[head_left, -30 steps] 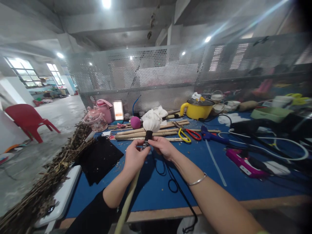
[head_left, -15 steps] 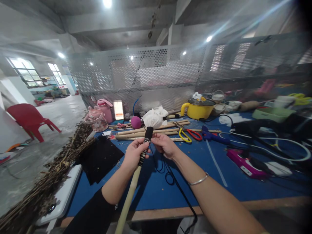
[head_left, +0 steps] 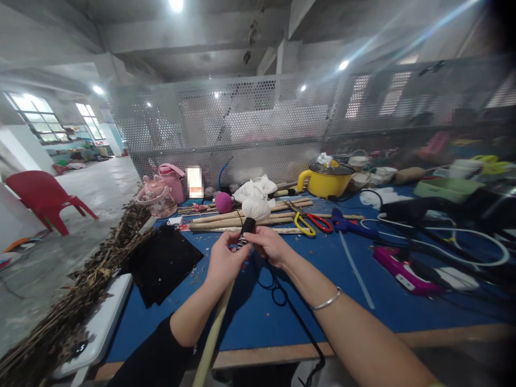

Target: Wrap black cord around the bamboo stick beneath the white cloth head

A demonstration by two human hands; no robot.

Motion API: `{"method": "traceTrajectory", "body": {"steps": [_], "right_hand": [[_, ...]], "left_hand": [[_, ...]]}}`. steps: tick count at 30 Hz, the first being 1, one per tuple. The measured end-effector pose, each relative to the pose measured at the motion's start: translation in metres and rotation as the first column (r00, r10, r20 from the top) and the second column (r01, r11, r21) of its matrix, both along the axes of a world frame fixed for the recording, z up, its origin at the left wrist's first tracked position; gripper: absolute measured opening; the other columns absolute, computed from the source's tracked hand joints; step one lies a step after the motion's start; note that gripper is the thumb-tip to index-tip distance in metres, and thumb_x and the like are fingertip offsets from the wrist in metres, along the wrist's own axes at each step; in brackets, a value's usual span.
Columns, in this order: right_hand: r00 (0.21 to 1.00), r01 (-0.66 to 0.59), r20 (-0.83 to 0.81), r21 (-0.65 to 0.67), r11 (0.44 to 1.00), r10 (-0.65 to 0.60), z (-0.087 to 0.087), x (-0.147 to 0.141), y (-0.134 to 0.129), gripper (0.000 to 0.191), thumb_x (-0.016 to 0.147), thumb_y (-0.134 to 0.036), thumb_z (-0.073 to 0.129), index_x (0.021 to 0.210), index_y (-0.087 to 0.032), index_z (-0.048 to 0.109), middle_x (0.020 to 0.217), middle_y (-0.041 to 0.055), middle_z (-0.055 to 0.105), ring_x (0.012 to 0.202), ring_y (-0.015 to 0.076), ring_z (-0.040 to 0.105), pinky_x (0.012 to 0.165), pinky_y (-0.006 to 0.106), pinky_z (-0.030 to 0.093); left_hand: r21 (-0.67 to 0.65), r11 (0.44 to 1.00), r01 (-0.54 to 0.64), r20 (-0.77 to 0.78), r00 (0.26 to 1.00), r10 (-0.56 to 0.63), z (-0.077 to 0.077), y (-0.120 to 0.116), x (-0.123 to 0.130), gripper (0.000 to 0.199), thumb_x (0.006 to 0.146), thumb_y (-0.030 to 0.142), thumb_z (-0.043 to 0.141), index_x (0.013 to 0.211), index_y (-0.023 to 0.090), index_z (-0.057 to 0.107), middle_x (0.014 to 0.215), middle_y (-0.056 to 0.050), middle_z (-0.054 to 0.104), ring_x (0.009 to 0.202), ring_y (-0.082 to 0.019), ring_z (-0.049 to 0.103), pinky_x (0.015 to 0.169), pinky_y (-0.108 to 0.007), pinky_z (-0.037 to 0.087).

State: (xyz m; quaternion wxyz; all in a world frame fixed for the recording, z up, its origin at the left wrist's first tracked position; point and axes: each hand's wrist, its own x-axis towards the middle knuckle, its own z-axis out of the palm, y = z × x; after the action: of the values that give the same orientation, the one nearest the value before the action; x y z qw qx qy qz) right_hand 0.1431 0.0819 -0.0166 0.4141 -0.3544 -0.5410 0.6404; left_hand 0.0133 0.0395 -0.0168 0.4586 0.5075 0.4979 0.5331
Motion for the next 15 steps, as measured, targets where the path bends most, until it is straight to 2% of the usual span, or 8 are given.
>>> {"method": "traceTrajectory", "body": {"steps": [2, 8, 12, 15], "right_hand": [[0.999, -0.015, -0.031, 0.039, 0.999, 0.016, 0.001, 0.000, -0.001, 0.032, 0.066, -0.042, 0.067, 0.071, -0.016, 0.051, 0.039, -0.0112, 0.030, 0.031, 0.0028, 0.017, 0.032, 0.021, 0.007], [0.993, -0.012, -0.111, 0.150, 0.989, 0.029, 0.001, 0.009, 0.000, 0.029, 0.069, -0.040, 0.067, 0.066, -0.014, 0.056, 0.041, -0.0085, 0.036, 0.034, 0.0030, 0.020, 0.035, 0.021, 0.009], [0.988, -0.007, -0.151, 0.150, 0.989, 0.030, 0.001, 0.012, 0.001, 0.026, 0.066, -0.036, 0.070, 0.065, -0.013, 0.057, 0.052, -0.0035, 0.051, 0.036, 0.0024, 0.024, 0.035, 0.021, 0.010], [0.988, -0.024, -0.144, 0.169, 0.985, 0.049, -0.002, 0.011, 0.002, 0.024, 0.068, -0.035, 0.069, 0.068, -0.013, 0.059, 0.052, -0.0037, 0.050, 0.036, 0.0024, 0.023, 0.035, 0.021, 0.010]], "left_hand": [[0.008, 1.000, 0.017, 0.036, 0.999, -0.018, 0.003, 0.000, -0.001, 0.040, 0.062, 0.034, 0.071, 0.090, 0.013, 0.054, 0.077, -0.002, 0.060, 0.047, -0.007, 0.054, 0.039, -0.019, 0.044], [0.006, 0.986, 0.164, 0.308, 0.938, -0.158, 0.011, 0.003, -0.007, 0.034, 0.065, 0.037, 0.069, 0.083, 0.012, 0.056, 0.076, -0.003, 0.062, 0.047, -0.006, 0.055, 0.043, -0.018, 0.046], [-0.045, 0.983, 0.177, 0.387, 0.911, -0.146, 0.012, 0.003, -0.005, 0.035, 0.060, 0.037, 0.072, 0.078, 0.012, 0.057, 0.072, -0.002, 0.063, 0.046, -0.006, 0.055, 0.042, -0.017, 0.046], [-0.037, 0.985, 0.170, 0.399, 0.906, -0.141, 0.011, 0.002, -0.004, 0.035, 0.059, 0.037, 0.073, 0.076, 0.012, 0.057, 0.068, -0.001, 0.062, 0.046, -0.006, 0.055, 0.042, -0.017, 0.045]]}}
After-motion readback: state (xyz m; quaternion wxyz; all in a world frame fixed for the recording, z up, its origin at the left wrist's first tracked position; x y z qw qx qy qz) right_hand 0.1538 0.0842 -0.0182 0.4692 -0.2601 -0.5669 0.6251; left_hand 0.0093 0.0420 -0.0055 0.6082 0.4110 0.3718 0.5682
